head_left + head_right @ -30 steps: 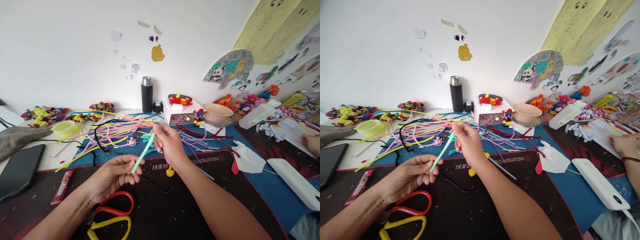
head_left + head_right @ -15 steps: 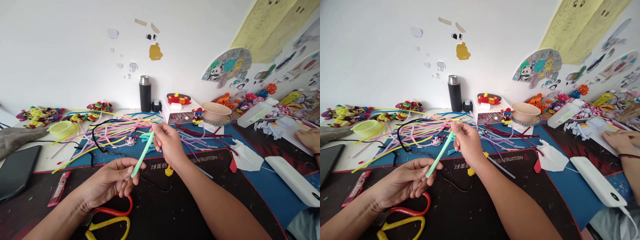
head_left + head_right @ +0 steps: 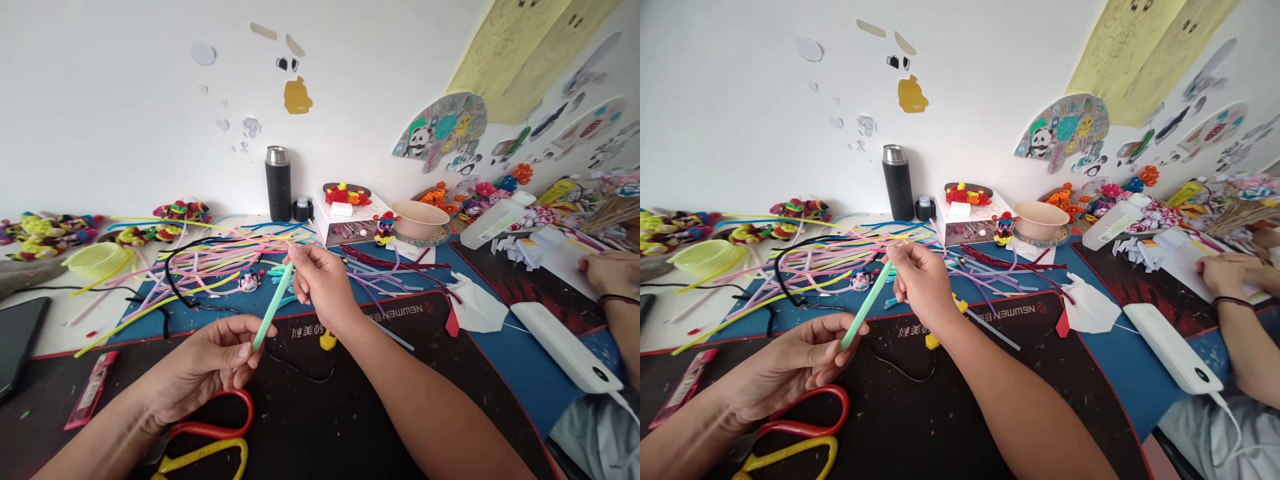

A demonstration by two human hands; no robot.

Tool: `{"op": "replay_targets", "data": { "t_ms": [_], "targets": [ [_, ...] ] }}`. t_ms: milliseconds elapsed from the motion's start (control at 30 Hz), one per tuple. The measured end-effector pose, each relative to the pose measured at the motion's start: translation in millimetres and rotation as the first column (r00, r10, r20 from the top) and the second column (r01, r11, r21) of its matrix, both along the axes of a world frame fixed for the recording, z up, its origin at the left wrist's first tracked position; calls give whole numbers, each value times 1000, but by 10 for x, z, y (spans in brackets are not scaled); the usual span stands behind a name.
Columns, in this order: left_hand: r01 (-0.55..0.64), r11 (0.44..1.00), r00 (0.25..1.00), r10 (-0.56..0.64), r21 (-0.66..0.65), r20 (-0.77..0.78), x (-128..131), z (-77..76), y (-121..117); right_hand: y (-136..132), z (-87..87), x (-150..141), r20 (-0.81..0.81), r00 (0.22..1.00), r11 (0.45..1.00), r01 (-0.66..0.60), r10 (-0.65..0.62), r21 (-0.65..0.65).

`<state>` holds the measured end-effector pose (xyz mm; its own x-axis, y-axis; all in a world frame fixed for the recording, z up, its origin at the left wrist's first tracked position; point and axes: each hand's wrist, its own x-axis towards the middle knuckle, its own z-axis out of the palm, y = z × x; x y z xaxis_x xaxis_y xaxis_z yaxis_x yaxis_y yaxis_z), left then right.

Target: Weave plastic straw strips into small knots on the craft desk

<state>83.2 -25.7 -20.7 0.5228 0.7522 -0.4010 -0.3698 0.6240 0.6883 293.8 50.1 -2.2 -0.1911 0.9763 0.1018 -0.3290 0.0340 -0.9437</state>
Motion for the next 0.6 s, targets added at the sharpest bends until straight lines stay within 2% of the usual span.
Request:
{"op": "replay_targets", "data": {
  "t_ms": [400, 600],
  "targets": [
    [11, 1000, 992, -12, -13, -127, -20, -16, 1, 5, 5, -17, -7, 999, 999, -41, 41, 16],
    [35, 999, 981, -30, 25, -193, -34, -43, -2, -10, 14, -30, -8, 998, 998, -57, 57, 12]
  ]
}}
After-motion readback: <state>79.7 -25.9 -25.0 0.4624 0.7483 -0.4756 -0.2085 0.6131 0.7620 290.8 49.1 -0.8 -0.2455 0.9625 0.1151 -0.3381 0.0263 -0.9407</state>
